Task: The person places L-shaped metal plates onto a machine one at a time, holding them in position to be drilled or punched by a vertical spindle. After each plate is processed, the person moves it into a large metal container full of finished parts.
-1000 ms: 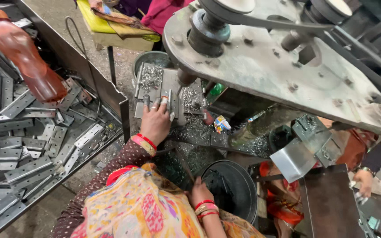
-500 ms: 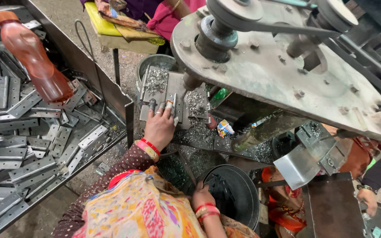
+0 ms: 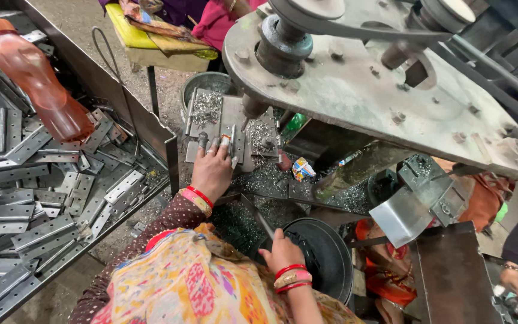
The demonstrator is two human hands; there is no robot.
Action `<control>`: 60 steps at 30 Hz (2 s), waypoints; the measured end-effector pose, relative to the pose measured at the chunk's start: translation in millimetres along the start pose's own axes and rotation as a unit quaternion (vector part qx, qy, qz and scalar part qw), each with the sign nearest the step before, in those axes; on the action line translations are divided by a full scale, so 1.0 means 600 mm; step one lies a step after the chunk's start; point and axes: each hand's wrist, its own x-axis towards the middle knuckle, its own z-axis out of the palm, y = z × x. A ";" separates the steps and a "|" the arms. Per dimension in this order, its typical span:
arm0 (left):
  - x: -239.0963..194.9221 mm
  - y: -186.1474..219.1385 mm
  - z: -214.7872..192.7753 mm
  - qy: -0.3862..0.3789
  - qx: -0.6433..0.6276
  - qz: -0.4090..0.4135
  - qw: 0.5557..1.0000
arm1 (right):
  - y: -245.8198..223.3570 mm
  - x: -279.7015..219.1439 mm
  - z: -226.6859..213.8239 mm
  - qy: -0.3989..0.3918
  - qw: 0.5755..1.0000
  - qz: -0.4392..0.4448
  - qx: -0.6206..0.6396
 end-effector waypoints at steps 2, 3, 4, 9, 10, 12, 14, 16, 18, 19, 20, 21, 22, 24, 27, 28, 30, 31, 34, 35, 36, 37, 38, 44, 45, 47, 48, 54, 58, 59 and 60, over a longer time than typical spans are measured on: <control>0.004 0.001 -0.002 0.016 -0.008 0.003 1.000 | 0.015 0.024 0.048 -0.054 0.998 0.022 -0.007; 0.005 0.001 -0.004 0.023 -0.012 0.004 1.000 | 0.021 0.040 0.083 -0.080 0.996 0.032 0.000; 0.004 0.000 -0.005 0.016 -0.006 0.007 1.000 | 0.029 0.051 0.122 -0.106 0.993 0.040 0.018; 0.007 0.000 -0.006 -0.016 -0.045 -0.017 0.999 | 0.033 0.089 0.221 -0.177 0.979 0.079 0.062; 0.003 0.006 -0.004 -0.016 -0.045 -0.014 0.999 | 0.040 0.088 0.224 -0.165 0.981 0.075 0.074; 0.004 -0.001 -0.003 -0.009 -0.038 -0.011 0.999 | 0.050 0.082 0.218 -0.139 0.987 0.043 0.075; 0.007 -0.001 -0.002 0.014 -0.021 -0.003 1.000 | 0.047 0.062 0.194 -0.113 0.992 -0.014 0.050; 0.006 0.000 -0.001 0.027 -0.001 -0.001 1.000 | 0.038 0.032 0.136 -0.091 0.995 0.002 0.032; 0.010 0.004 0.001 0.026 0.018 -0.001 0.999 | 0.015 -0.002 0.068 -0.059 0.998 0.025 0.024; 0.018 0.001 0.003 0.002 0.000 -0.005 1.000 | 0.001 -0.006 0.041 -0.038 0.998 0.041 0.024; 0.024 -0.003 0.007 -0.027 -0.022 -0.010 0.999 | -0.006 -0.012 0.027 -0.023 0.998 0.059 0.023; 0.031 -0.005 0.012 -0.057 -0.043 -0.014 0.997 | -0.007 -0.010 0.027 -0.015 0.998 0.061 0.013; 0.037 -0.005 0.017 -0.065 -0.039 -0.017 0.997 | -0.006 0.000 0.041 -0.013 0.998 0.063 0.010; 0.058 -0.004 0.025 -0.070 -0.029 -0.023 0.997 | 0.009 0.022 0.098 -0.010 0.997 0.069 0.021; 0.071 -0.005 0.037 -0.032 0.013 -0.004 0.999 | 0.035 0.063 0.168 0.019 0.997 0.051 0.051; 0.071 -0.007 0.039 -0.035 0.020 -0.007 0.999 | 0.041 0.062 0.174 0.024 0.998 0.044 0.042; 0.066 -0.005 0.043 -0.045 0.031 -0.008 0.998 | 0.034 0.041 0.163 0.021 0.999 0.033 0.021; 0.058 0.001 0.044 -0.053 0.011 -0.016 0.998 | 0.028 0.026 0.146 0.020 0.999 0.021 0.024; 0.058 0.001 0.038 -0.054 -0.008 -0.028 0.998 | 0.007 -0.005 0.062 -0.012 0.999 -0.011 0.050; 0.058 0.002 0.036 -0.050 0.007 -0.018 0.999 | 0.001 -0.018 0.034 -0.029 0.997 -0.020 0.062; 0.061 -0.002 0.032 -0.044 0.025 -0.009 0.999 | -0.007 -0.027 0.008 -0.011 0.998 -0.015 0.054; 0.058 -0.003 0.029 -0.040 0.018 -0.012 0.999 | -0.012 -0.034 -0.017 0.008 0.999 -0.010 0.047; 0.049 0.000 0.025 -0.039 0.012 -0.011 0.999 | -0.019 -0.043 -0.032 0.024 0.999 -0.003 0.042; 0.046 -0.001 0.022 0.018 -0.002 0.000 1.000 | 0.002 0.022 0.055 -0.055 0.997 0.053 0.013; 0.045 -0.001 0.022 0.033 0.006 0.004 0.999 | 0.013 0.042 0.101 -0.061 0.994 0.075 0.047; 0.041 -0.004 0.024 0.024 -0.001 0.003 1.000 | 0.039 0.079 0.189 -0.062 0.980 0.126 0.139; 0.045 -0.010 0.024 0.023 -0.001 -0.003 1.000 | 0.053 0.101 0.216 -0.070 0.978 0.133 0.148; 0.042 -0.005 0.024 0.044 -0.023 -0.003 0.999 | 0.064 0.084 0.233 -0.060 0.991 0.049 0.107; 0.049 -0.006 0.024 0.009 0.003 -0.007 1.000 | 0.020 0.020 0.103 -0.043 0.998 0.028 0.045; 0.058 -0.008 0.027 0.003 0.024 -0.003 1.000 | 0.006 0.012 0.059 -0.032 0.999 0.030 0.030; 0.056 -0.006 0.033 -0.011 0.040 0.001 0.999 | -0.005 -0.002 0.028 -0.011 0.999 0.037 0.017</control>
